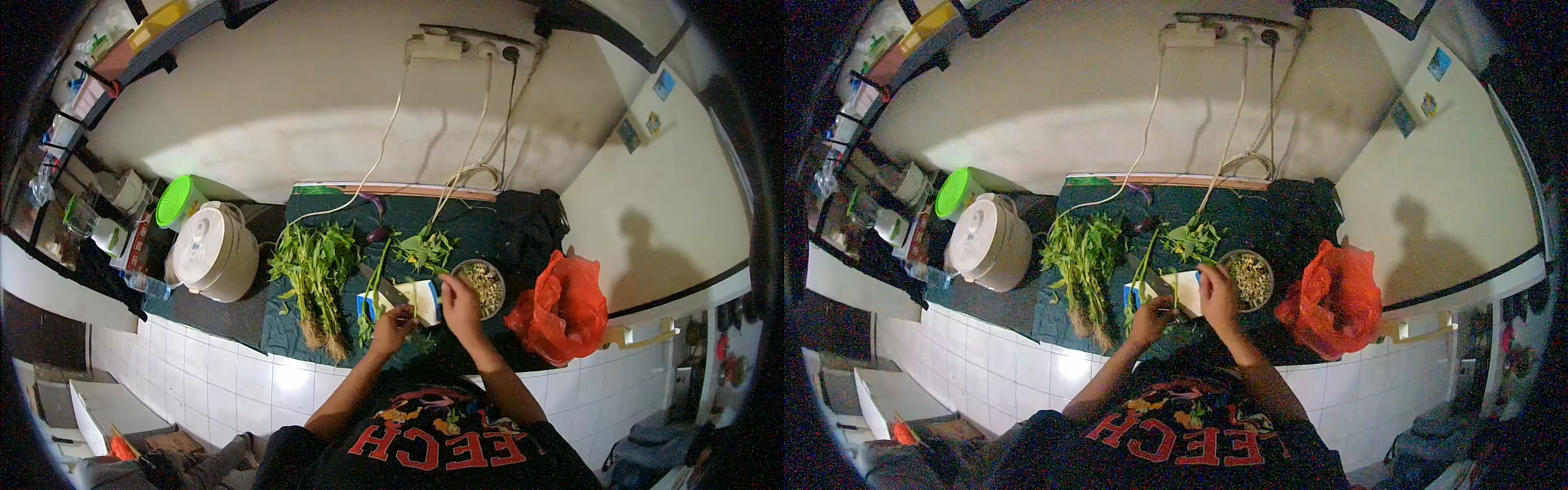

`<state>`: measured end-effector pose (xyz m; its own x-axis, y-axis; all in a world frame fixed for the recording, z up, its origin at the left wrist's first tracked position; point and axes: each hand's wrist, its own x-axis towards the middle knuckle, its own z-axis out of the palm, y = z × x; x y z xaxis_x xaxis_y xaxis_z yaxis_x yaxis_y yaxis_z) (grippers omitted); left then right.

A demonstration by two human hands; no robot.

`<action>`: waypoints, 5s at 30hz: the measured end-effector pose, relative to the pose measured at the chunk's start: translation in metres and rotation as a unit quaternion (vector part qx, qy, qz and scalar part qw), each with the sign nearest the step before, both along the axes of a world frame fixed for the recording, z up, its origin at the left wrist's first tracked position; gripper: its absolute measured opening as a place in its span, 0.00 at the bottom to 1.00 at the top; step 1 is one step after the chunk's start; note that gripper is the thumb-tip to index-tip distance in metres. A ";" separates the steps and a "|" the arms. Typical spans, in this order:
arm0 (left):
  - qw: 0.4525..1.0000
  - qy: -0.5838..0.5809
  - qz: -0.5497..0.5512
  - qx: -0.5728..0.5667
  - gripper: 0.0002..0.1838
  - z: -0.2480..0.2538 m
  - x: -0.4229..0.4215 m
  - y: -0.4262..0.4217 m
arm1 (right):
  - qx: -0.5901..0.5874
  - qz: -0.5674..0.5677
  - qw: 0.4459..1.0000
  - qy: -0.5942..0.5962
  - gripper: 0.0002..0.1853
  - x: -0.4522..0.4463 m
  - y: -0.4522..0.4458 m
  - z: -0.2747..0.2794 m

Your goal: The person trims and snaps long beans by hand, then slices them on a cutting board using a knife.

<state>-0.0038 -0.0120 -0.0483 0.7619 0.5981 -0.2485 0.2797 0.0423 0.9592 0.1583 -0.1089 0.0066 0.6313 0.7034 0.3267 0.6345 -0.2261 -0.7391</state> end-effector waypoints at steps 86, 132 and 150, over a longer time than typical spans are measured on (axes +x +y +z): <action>0.982 -0.127 0.076 -0.114 0.18 0.048 -0.007 0.026 | -0.083 0.229 0.935 0.258 0.10 -0.013 0.010 0.004; 0.967 -0.150 0.161 -0.124 0.10 0.032 -0.015 0.020 | -0.112 0.130 0.956 0.239 0.10 -0.054 0.021 -0.037; 0.986 -0.007 0.160 -0.049 0.18 -0.054 -0.041 0.082 | -0.113 0.090 0.989 -0.019 0.13 0.054 0.051 0.036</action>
<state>-0.0450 0.0699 -0.1022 0.5414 0.7822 -0.3083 0.2240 0.2192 0.9496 0.2123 -0.0582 0.0425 0.4789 0.8613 0.1698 0.7059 -0.2629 -0.6577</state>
